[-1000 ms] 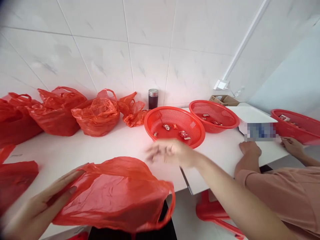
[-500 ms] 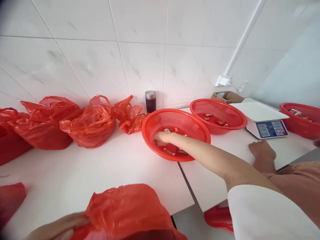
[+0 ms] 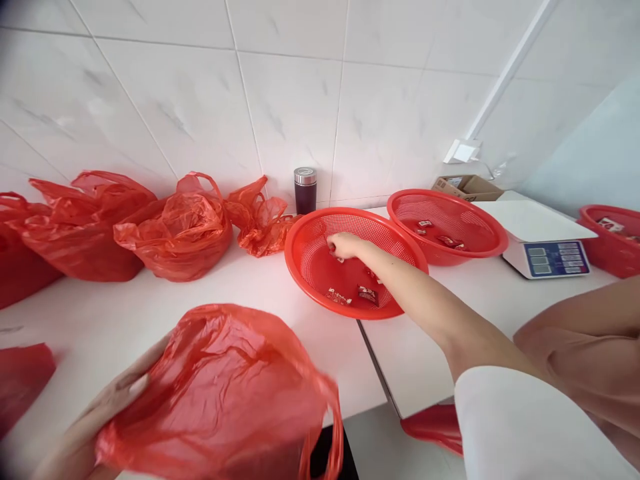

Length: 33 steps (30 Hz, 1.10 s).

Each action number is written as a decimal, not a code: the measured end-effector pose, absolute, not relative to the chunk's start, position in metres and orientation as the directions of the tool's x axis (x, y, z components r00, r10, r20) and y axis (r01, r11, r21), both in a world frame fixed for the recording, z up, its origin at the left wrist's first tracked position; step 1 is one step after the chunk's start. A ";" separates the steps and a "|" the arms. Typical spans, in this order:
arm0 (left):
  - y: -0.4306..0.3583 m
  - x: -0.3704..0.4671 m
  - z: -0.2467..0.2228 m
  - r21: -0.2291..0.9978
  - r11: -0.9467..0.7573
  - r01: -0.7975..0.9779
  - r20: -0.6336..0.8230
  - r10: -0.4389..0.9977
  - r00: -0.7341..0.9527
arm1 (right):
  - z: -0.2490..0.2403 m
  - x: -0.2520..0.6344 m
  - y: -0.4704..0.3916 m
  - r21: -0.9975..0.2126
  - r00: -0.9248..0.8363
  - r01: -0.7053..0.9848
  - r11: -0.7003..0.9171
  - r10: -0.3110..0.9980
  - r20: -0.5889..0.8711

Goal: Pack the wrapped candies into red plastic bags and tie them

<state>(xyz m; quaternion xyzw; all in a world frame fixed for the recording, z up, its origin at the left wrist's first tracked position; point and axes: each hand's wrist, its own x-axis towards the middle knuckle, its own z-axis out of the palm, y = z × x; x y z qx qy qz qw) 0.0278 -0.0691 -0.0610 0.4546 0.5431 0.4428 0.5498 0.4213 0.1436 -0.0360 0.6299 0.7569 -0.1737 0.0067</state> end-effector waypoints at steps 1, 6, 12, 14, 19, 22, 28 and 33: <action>-0.065 0.031 -0.058 0.969 0.239 -0.061 -0.239 0.971 0.011 | -0.024 0.417 0.138 -0.291 -0.211 0.945 0.148 0.958 -0.196; -0.066 0.051 -0.052 0.921 0.299 -0.250 -0.303 0.953 0.026 | 0.040 0.358 0.064 -0.829 -0.402 0.460 0.317 0.907 0.123; -0.078 0.072 -0.045 0.942 0.254 -0.219 -0.252 0.967 0.038 | 0.015 0.286 -0.014 -0.632 -0.631 0.610 0.479 0.775 -0.022; -0.081 0.072 -0.046 0.948 0.239 -0.210 -0.237 0.971 0.035 | 0.000 0.284 -0.011 -0.465 -0.596 0.724 0.509 0.801 -0.050; -0.085 0.063 -0.059 0.983 0.157 -0.099 -0.161 0.986 -0.033 | 0.011 0.292 0.004 -0.657 -0.529 0.645 0.389 0.848 -0.017; -0.086 0.059 -0.065 0.991 0.130 -0.042 -0.132 0.990 -0.042 | 0.015 0.282 0.000 -0.757 -0.510 0.575 0.309 0.859 -0.037; -0.089 0.057 -0.070 0.993 0.120 -0.020 -0.121 0.992 -0.029 | -0.001 0.263 0.002 -0.647 -0.514 0.616 0.449 0.852 0.102; -0.091 0.051 -0.075 0.993 0.102 0.063 -0.100 0.994 -0.033 | 0.014 0.317 0.045 -0.538 -0.345 0.741 0.403 0.915 0.210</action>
